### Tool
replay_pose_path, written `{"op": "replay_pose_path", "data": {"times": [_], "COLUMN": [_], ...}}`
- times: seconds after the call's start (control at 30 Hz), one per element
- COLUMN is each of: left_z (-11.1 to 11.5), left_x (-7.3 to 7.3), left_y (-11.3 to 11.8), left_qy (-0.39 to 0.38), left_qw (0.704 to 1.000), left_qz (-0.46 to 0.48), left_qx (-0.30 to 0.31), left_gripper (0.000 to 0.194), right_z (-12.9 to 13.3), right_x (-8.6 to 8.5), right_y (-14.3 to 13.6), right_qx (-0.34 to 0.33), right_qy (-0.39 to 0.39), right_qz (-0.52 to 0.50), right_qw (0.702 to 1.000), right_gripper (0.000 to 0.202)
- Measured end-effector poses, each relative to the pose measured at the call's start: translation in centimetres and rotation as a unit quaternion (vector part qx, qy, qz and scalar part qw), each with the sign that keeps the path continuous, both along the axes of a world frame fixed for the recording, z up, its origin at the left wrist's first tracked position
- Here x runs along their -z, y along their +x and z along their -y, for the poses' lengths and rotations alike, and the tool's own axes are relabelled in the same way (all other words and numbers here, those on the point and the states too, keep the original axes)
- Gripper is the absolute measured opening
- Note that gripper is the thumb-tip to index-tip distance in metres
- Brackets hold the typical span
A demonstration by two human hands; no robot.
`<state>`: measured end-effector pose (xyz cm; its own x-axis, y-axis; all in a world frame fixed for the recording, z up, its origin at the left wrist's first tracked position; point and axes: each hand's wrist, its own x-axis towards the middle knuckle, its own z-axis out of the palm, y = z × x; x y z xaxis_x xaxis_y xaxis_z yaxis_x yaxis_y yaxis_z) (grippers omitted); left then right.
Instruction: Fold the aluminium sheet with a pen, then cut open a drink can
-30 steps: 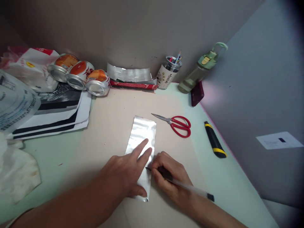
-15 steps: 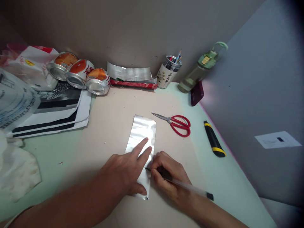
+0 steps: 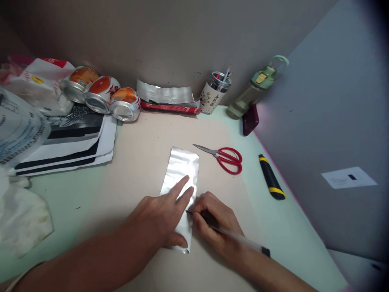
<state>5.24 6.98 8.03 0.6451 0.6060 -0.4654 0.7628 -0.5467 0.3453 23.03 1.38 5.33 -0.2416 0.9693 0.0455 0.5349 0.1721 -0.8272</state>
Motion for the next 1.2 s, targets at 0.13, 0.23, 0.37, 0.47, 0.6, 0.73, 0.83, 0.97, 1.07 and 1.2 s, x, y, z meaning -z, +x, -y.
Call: {"op": "replay_pose_path", "data": {"times": [0.13,0.23,0.37,0.47,0.6,0.73,0.83,0.97,1.07,1.2], "left_z": [-0.1,-0.2,0.1,0.5,0.8,1.0,1.1,1.3,1.4,1.5], "left_x": [-0.2,-0.4,0.1,0.8,1.3,1.7,2.3,3.3,3.5,2.8], "left_y": [0.1,0.4,0.7,0.7,0.6,0.4,0.0,-0.4,-0.4,-0.2], "left_qy": [0.006,0.0,0.013,0.031,0.053,0.101,0.129,0.175,0.182,0.174], "left_qw": [1.0,1.0,0.999,0.999,0.999,0.994,0.99,0.981,0.98,0.983], "left_qz": [-0.008,-0.03,-0.045,-0.036,-0.008,0.025,0.037,0.074,0.07,0.051], "left_qx": [-0.003,0.003,-0.002,-0.009,-0.007,0.021,0.045,0.046,0.042,0.036], "left_gripper": [0.097,0.094,0.097,0.098,0.095,0.094,0.098,0.102,0.099,0.097], "right_z": [0.0,0.0,0.1,0.4,1.1,1.6,1.7,1.6,1.5,1.5], "right_x": [-0.3,-0.6,-0.3,0.1,-0.1,-0.4,-0.4,-0.1,0.0,-0.1], "right_y": [-0.4,-0.6,0.0,0.5,0.0,-0.9,-1.2,-1.2,-1.1,-1.2], "right_qx": [0.0,0.044,0.144,0.195,0.175,0.138,0.115,0.114,0.113,0.115], "right_qy": [-0.012,-0.052,-0.121,-0.131,-0.116,-0.095,-0.062,-0.032,-0.024,-0.035], "right_qz": [-0.002,-0.04,-0.183,-0.244,-0.185,-0.087,-0.028,-0.003,-0.001,0.006], "right_qw": [1.0,0.997,0.965,0.941,0.96,0.982,0.991,0.993,0.993,0.993], "right_gripper": [0.014,0.014,0.016,0.018,0.018,0.015,0.014,0.014,0.015,0.014]}}
